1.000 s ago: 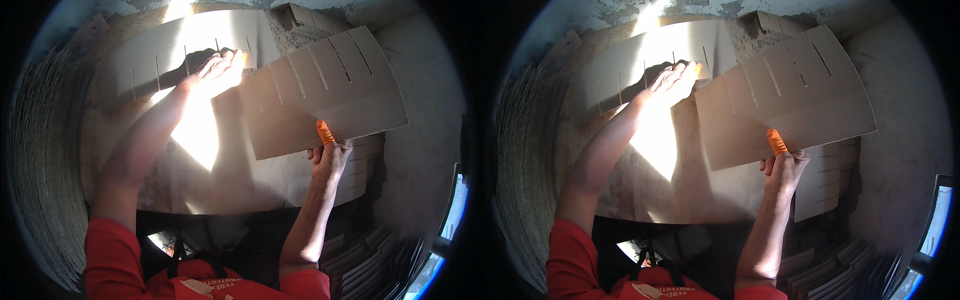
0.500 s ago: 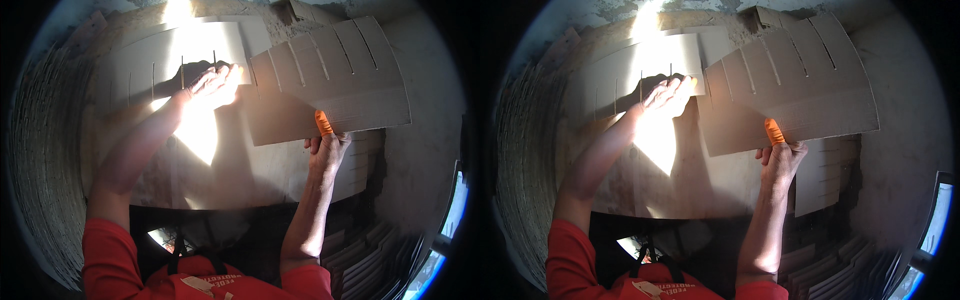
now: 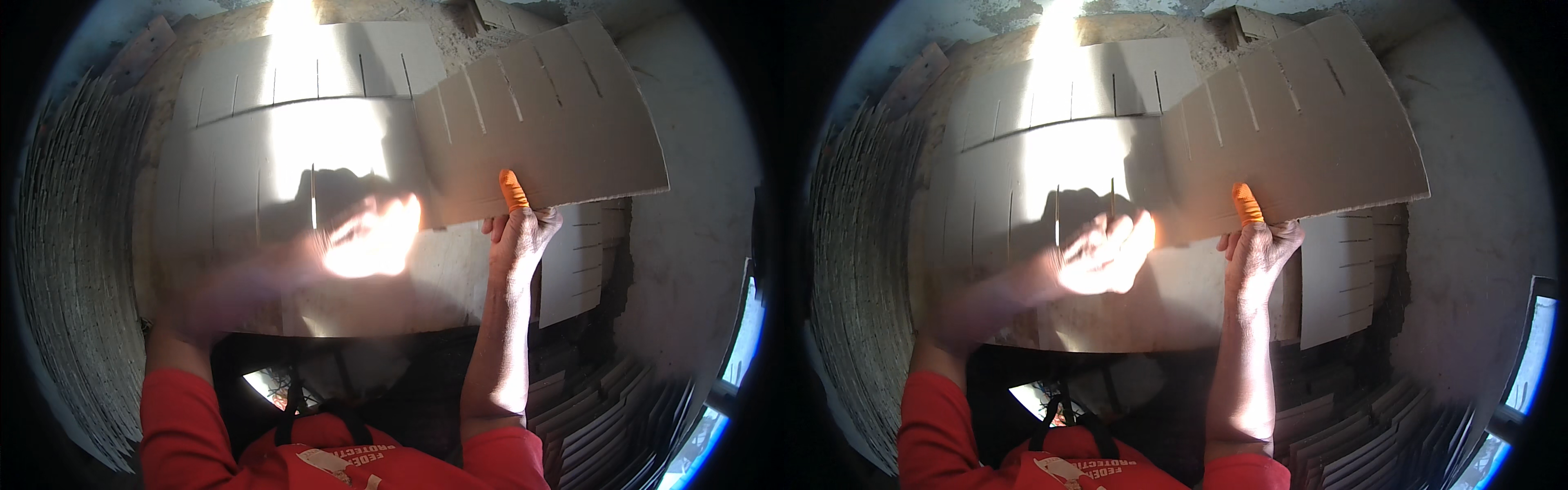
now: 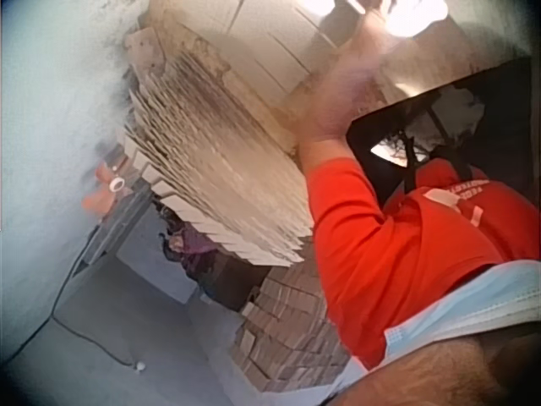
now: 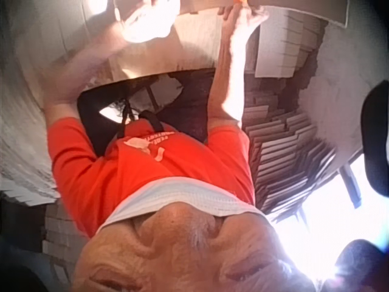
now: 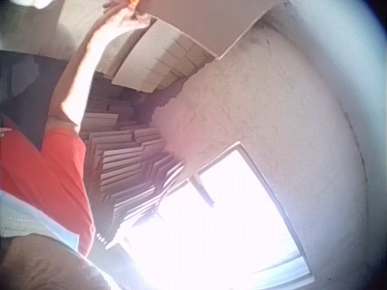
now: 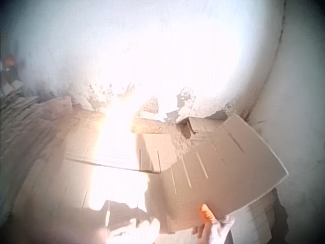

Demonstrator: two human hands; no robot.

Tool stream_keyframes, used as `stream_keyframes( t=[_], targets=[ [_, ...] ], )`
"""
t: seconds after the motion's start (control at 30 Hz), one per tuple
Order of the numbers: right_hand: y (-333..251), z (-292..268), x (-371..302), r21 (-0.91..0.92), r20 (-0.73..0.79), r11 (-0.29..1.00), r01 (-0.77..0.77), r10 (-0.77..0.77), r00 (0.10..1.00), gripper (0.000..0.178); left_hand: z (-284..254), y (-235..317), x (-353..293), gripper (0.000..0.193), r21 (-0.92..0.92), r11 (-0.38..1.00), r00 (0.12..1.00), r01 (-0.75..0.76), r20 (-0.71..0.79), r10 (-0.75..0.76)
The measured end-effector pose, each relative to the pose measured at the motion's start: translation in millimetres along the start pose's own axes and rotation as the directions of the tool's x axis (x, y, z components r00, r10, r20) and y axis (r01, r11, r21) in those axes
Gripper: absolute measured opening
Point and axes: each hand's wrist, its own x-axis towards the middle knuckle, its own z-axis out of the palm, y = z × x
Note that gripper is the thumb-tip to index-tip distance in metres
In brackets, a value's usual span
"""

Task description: The person assembles pre-cut cardboard pieces by folding along scored lines and interlocking tabs to form box-like structures. They handle each piece individually, aligning edges and snapping parts together, then place the assembled units into a growing stack.

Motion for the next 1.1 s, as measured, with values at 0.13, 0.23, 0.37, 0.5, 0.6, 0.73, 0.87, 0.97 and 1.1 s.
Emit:
stream_keyframes(
  t=[0.13, 0.23, 0.37, 0.5, 0.6, 0.73, 0.87, 0.97, 1.1],
  targets=[
    [-7, -1, 6, -0.034, 0.017, 0.996, -0.085, 0.085, 0.996, 0.021, -26, 20, 18, 0.035, -0.132, 0.991, 0.975, 0.026, 0.224, 0.004],
    [-7, -2, 7, -0.029, 0.013, 0.991, -0.128, 0.128, 0.992, 0.023, -1, -3, 18, 0.048, -0.465, 0.781, 0.909, 0.416, 0.208, -0.36],
    [-12, 1, 6, -0.061, -0.071, 0.979, -0.197, 0.192, 0.979, 0.022, 33, -95, 42, 0.065, -0.207, 0.424, 0.469, 0.882, 0.472, -0.746],
    [-11, -2, 8, -0.113, -0.04, 0.972, -0.204, 0.201, 0.979, 0.02, 111, -140, 9, 0.067, 0.115, 0.612, 0.472, 0.782, 0.532, -0.703],
    [-7, -8, 10, -0.107, -0.012, 0.977, -0.186, 0.186, 0.983, 0.016, 110, -134, 17, 0.044, 0.137, 0.728, 0.452, 0.671, 0.703, -0.549],
    [-1, -14, 10, -0.084, -0.012, 0.984, -0.158, 0.158, 0.987, 0.012, 94, -134, 24, 0.036, -0.149, 0.449, 0.431, 0.881, 0.646, -0.63],
    [-5, -9, 9, -0.108, 0.016, 0.981, -0.159, 0.161, 0.987, 0.018, 90, -147, 37, 0.019, -0.056, 0.504, 0.427, 0.862, 0.617, -0.661],
    [-3, -12, 10, -0.106, 0.02, 0.98, -0.167, 0.17, 0.985, 0.024, 101, -151, 31, 0.015, -0.011, 0.71, 0.608, 0.704, 0.527, -0.594],
    [-2, -12, 10, -0.105, 0.0, 0.982, -0.155, 0.156, 0.988, 0.033, 93, -142, 30, 0.023, -0.255, 0.585, 0.633, 0.77, 0.417, -0.652]
  ],
)
